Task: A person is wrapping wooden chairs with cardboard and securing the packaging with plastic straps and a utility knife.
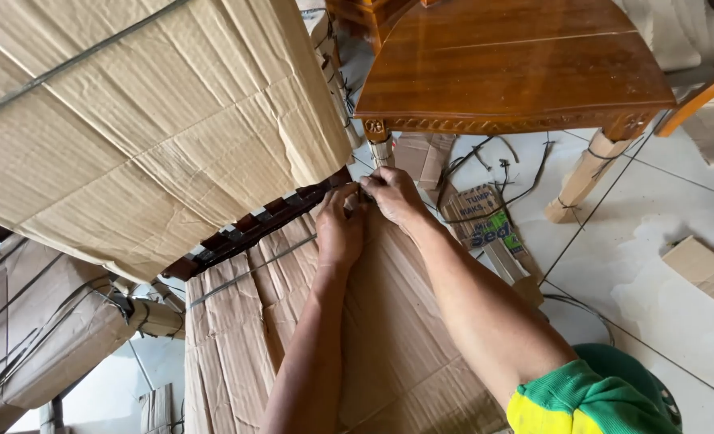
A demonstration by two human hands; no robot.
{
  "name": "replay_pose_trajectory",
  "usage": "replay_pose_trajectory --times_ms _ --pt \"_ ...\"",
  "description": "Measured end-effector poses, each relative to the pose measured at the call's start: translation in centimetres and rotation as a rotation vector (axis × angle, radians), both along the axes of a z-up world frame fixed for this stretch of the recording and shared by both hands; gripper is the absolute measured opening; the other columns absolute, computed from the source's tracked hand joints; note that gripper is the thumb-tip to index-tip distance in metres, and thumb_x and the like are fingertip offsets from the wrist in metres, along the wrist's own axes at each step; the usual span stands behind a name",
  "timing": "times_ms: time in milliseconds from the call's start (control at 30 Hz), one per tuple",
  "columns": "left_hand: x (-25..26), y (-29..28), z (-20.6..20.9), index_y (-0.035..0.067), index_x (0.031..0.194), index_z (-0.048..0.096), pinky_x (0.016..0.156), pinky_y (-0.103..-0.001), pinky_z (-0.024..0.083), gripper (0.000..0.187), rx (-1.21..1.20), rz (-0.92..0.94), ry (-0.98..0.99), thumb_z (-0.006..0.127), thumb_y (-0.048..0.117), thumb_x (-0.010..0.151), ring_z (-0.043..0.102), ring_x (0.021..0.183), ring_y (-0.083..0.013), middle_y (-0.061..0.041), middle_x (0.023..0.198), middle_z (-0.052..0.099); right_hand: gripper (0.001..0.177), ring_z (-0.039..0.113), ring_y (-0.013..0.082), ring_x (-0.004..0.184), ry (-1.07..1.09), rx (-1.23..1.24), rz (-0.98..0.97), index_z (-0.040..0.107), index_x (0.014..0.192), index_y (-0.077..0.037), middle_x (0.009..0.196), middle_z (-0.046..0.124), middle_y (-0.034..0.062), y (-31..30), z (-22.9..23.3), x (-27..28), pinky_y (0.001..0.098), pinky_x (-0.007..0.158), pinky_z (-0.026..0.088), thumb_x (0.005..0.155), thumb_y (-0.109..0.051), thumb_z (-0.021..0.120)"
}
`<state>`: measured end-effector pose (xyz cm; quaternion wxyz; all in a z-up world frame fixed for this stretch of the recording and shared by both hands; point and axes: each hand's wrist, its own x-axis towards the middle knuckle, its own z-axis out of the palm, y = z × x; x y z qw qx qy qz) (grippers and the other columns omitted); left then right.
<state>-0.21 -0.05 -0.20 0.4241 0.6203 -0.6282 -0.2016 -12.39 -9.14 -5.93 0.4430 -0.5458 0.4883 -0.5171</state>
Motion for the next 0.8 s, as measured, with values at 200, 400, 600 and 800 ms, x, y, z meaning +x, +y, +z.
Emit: replay_pose_trajectory --times_ms 200,400,600,800 --pt "-0.2 -0.7 -1.3 0.020 0.110 0.079 0.084 -0.045 0.062 0.020 -0.021 0.077 -0.108 0.074 0.025 0.091 0.070 0.100 -0.0339 -0.005 0.104 0.063 0.017 0.059 0.0206 0.077 -0.087 -0.019 0.004 0.072 0.086 -0.003 0.077 0.061 0.0071 3.9 4.1 -0.5 0.0320 0.067 0.046 0.093 -0.019 0.073" --pt "-1.2 -0.1 0.3 0.026 0.102 0.080 0.084 -0.046 0.060 0.016 0.004 0.101 -0.201 0.072 0.035 0.092 0.070 0.099 -0.0328 -0.003 0.098 0.059 0.024 0.073 0.0341 0.088 0.313 -0.113 -0.086 0.073 0.096 -0.010 0.089 0.072 0.0141 2.7 2.5 -0.4 0.0452 0.074 0.057 0.095 -0.034 0.071" --pt "-1.1 -2.0 -1.2 0.015 0.095 0.074 0.092 -0.048 0.055 0.024 0.108 0.239 0.094 0.060 0.034 0.096 0.072 0.102 -0.0303 -0.010 0.098 0.073 0.038 0.074 0.0398 0.096 0.567 -0.357 -0.369 0.063 0.118 -0.013 0.098 0.072 0.0140 5.5 4.4 1.6 0.0543 0.080 0.061 0.093 -0.041 0.065" --pt "3.1 -5.0 -4.9 0.007 0.111 0.065 0.069 -0.028 0.055 0.018 -0.013 0.065 -0.214 0.073 0.013 0.096 0.067 0.085 -0.0137 -0.005 0.102 0.070 0.043 0.070 0.0498 0.102 0.330 -0.353 -0.281 0.057 0.121 -0.009 0.103 0.069 0.0215 7.8 5.3 0.8 0.0586 0.090 0.057 0.092 -0.041 0.057"
